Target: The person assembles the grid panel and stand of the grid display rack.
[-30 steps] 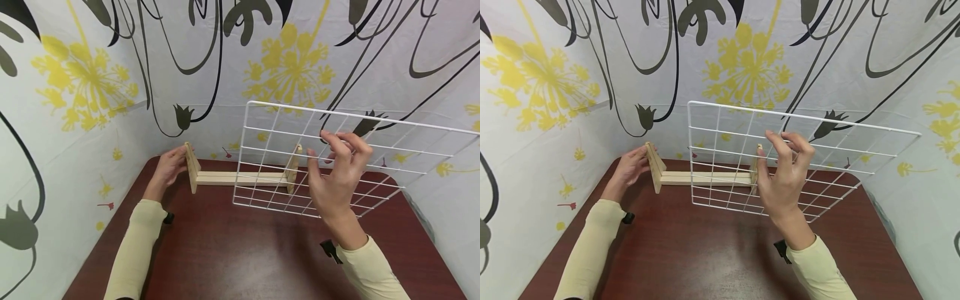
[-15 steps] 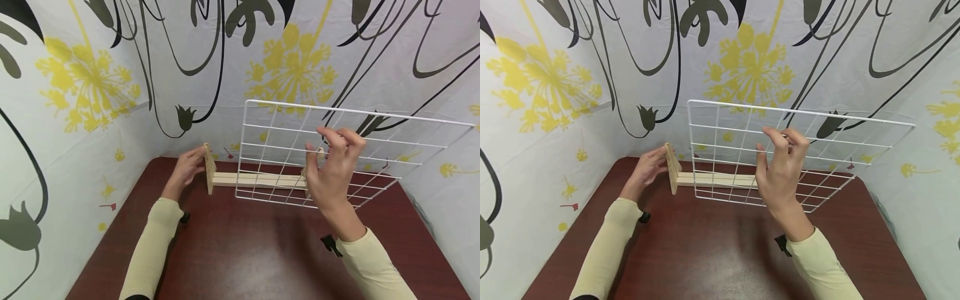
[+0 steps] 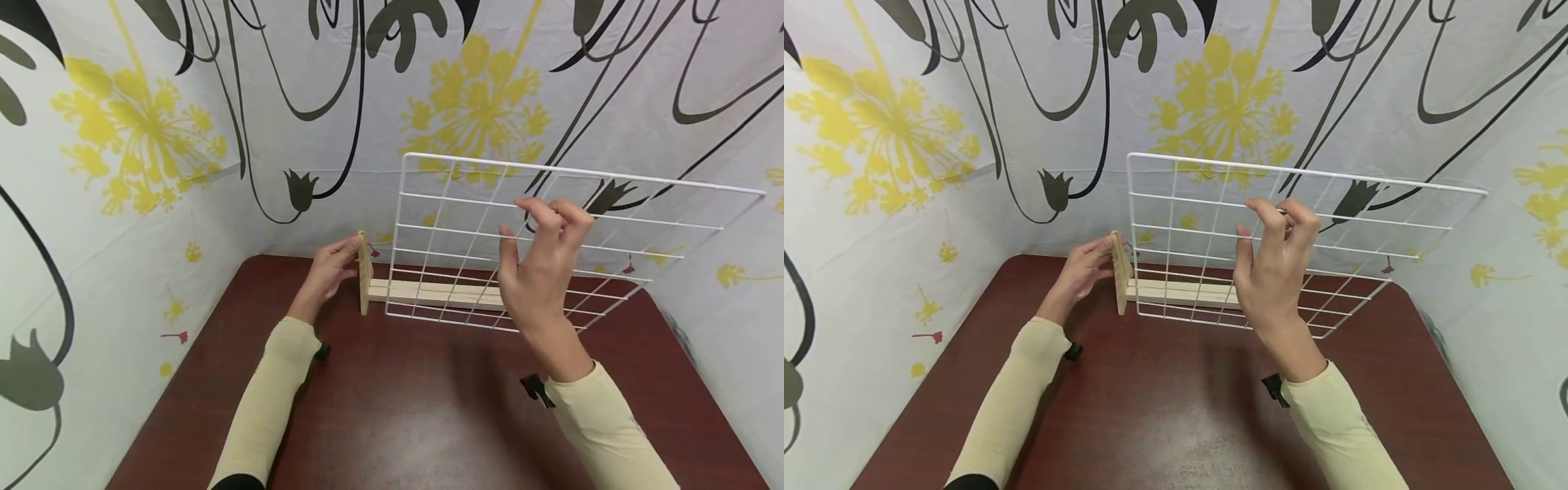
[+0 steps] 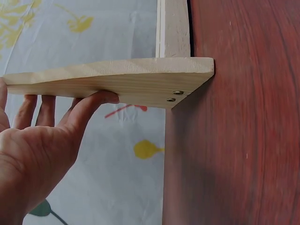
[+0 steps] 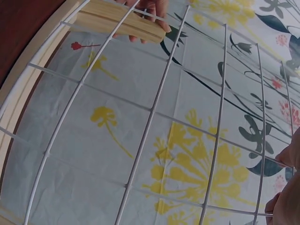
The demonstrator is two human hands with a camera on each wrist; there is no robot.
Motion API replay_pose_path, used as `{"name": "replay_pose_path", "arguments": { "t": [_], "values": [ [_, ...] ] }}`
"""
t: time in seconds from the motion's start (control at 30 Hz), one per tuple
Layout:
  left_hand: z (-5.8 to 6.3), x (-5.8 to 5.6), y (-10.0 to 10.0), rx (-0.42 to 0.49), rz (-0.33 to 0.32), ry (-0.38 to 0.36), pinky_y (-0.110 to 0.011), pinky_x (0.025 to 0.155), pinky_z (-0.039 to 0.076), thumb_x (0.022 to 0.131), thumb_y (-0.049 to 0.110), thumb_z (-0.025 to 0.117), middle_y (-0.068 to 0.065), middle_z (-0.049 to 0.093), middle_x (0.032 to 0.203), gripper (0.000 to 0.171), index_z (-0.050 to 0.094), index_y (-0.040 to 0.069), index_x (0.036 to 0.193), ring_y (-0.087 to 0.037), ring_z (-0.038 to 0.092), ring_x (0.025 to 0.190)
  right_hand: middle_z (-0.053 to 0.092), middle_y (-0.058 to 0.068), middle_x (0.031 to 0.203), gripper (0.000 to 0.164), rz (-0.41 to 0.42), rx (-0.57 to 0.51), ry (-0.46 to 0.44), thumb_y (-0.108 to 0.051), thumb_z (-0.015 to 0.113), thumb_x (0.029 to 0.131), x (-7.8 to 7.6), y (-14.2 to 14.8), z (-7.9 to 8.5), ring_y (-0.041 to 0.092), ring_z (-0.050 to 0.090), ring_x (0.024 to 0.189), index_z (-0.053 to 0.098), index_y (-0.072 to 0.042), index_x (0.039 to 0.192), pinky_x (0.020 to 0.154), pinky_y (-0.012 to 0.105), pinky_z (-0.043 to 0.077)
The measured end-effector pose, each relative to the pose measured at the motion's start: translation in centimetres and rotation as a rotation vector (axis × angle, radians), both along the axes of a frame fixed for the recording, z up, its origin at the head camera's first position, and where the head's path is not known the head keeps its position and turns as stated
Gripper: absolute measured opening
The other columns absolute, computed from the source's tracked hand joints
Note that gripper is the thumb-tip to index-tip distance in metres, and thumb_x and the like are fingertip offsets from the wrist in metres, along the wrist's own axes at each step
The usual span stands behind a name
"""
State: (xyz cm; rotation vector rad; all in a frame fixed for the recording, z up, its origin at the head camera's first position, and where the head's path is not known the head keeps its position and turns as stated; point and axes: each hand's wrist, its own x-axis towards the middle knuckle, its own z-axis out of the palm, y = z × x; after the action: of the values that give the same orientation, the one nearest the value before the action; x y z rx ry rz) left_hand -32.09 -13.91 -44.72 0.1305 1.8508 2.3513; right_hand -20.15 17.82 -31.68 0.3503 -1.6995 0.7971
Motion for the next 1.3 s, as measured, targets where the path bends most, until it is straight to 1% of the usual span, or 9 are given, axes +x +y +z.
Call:
{"name": "replay_pose_path", "arguments": {
  "t": [0.23, 0.37, 0.47, 0.57, 0.67, 0.73, 0.83, 1.03, 1.3],
  "values": [
    [-0.2, -0.2, 0.5, -0.052, -0.013, 0.004, -0.063, 0.113, 0.047, 0.102, 0.041, 0.070, -0.019, 0.062, 0.151, 0.055, 0.063, 0.009, 0.147, -0.030, 0.055, 0.146, 0.046, 0.026, 0.117, 0.033, 0.029, 0.091, -0.033, -0.018, 0.074, 0.100, -1.4, 0.2, 1.6, 0.038, 0.050, 0.094, 0.062, -0.010, 0.130, 0.083, 0.045, 0.040],
    [-0.2, -0.2, 0.2, -0.047, -0.016, -0.010, -0.065, 0.114, 0.045, 0.102, 0.041, 0.070, -0.020, 0.062, 0.150, 0.057, 0.061, 0.010, 0.149, -0.031, 0.054, 0.147, 0.047, 0.029, 0.117, 0.038, 0.054, 0.182, -0.078, -0.012, 0.076, 0.097, -2.2, 0.0, 3.3, 0.032, 0.049, 0.080, 0.062, -0.012, 0.132, 0.075, 0.036, 0.041],
    [-0.2, -0.2, 0.1, -0.039, -0.023, -0.016, -0.066, 0.115, 0.044, 0.104, 0.039, 0.069, -0.022, 0.060, 0.150, 0.055, 0.061, 0.009, 0.149, -0.031, 0.054, 0.148, 0.048, 0.027, 0.116, 0.042, 0.064, 0.198, -0.080, -0.008, 0.079, 0.093, -2.8, -0.3, 4.8, 0.028, 0.049, 0.075, 0.063, -0.013, 0.132, 0.071, 0.029, 0.040],
    [-0.1, -0.3, 0.1, -0.031, -0.025, -0.017, -0.067, 0.115, 0.044, 0.105, 0.036, 0.067, -0.023, 0.059, 0.152, 0.053, 0.060, 0.007, 0.149, -0.033, 0.054, 0.148, 0.049, 0.007, 0.112, 0.046, 0.078, 0.180, -0.069, -0.006, 0.082, 0.089, -3.4, -0.4, 6.7, 0.021, 0.046, 0.074, 0.063, -0.015, 0.131, 0.071, 0.023, 0.038],
    [-0.1, -0.3, 0.2, -0.027, -0.018, -0.022, -0.067, 0.115, 0.044, 0.106, 0.033, 0.066, -0.022, 0.057, 0.155, 0.052, 0.059, 0.007, 0.150, -0.035, 0.053, 0.148, 0.035, -0.016, 0.114, 0.048, 0.092, 0.169, -0.064, -0.005, 0.083, 0.087, -3.8, -0.4, 8.6, 0.013, 0.044, 0.078, 0.064, -0.016, 0.130, 0.069, 0.020, 0.038],
    [-0.1, -0.4, 0.2, -0.024, -0.012, -0.025, -0.067, 0.115, 0.044, 0.106, 0.033, 0.067, -0.021, 0.056, 0.156, 0.053, 0.058, 0.006, 0.151, -0.036, 0.052, 0.148, 0.026, -0.024, 0.115, 0.049, 0.099, 0.172, -0.062, -0.006, 0.083, 0.087, -4.0, -0.4, 9.8, 0.009, 0.043, 0.080, 0.063, -0.016, 0.131, 0.068, 0.019, 0.038],
    [-0.3, -0.5, 0.2, -0.027, -0.006, -0.023, -0.067, 0.115, 0.043, 0.105, 0.033, 0.068, -0.018, 0.055, 0.158, 0.053, 0.058, 0.007, 0.151, -0.036, 0.051, 0.149, 0.025, -0.024, 0.114, 0.047, 0.088, 0.187, -0.058, -0.010, 0.083, 0.089, -4.1, -0.5, 11.2, 0.002, 0.041, 0.081, 0.063, -0.016, 0.131, 0.068, 0.016, 0.038],
    [-0.4, -0.5, 0.5, -0.044, 0.005, -0.016, -0.066, 0.114, 0.045, 0.102, 0.039, 0.072, -0.016, 0.056, 0.158, 0.057, 0.060, 0.009, 0.149, -0.034, 0.052, 0.149, 0.025, -0.022, 0.114, 0.042, 0.045, 0.180, -0.030, -0.020, 0.080, 0.093, -4.3, -0.9, 13.0, -0.001, 0.037, 0.081, 0.063, -0.017, 0.130, 0.069, 0.012, 0.034],
    [-0.6, -0.4, 0.4, -0.048, 0.009, 0.004, -0.068, 0.114, 0.045, 0.104, 0.038, 0.069, -0.017, 0.060, 0.153, 0.052, 0.062, 0.011, 0.148, -0.032, 0.053, 0.148, 0.029, -0.020, 0.117, 0.040, 0.037, 0.132, -0.022, -0.029, 0.078, 0.095, -5.0, -1.7, 13.9, -0.005, 0.036, 0.084, 0.062, -0.013, 0.128, 0.070, 0.010, 0.033]
  ]
}}
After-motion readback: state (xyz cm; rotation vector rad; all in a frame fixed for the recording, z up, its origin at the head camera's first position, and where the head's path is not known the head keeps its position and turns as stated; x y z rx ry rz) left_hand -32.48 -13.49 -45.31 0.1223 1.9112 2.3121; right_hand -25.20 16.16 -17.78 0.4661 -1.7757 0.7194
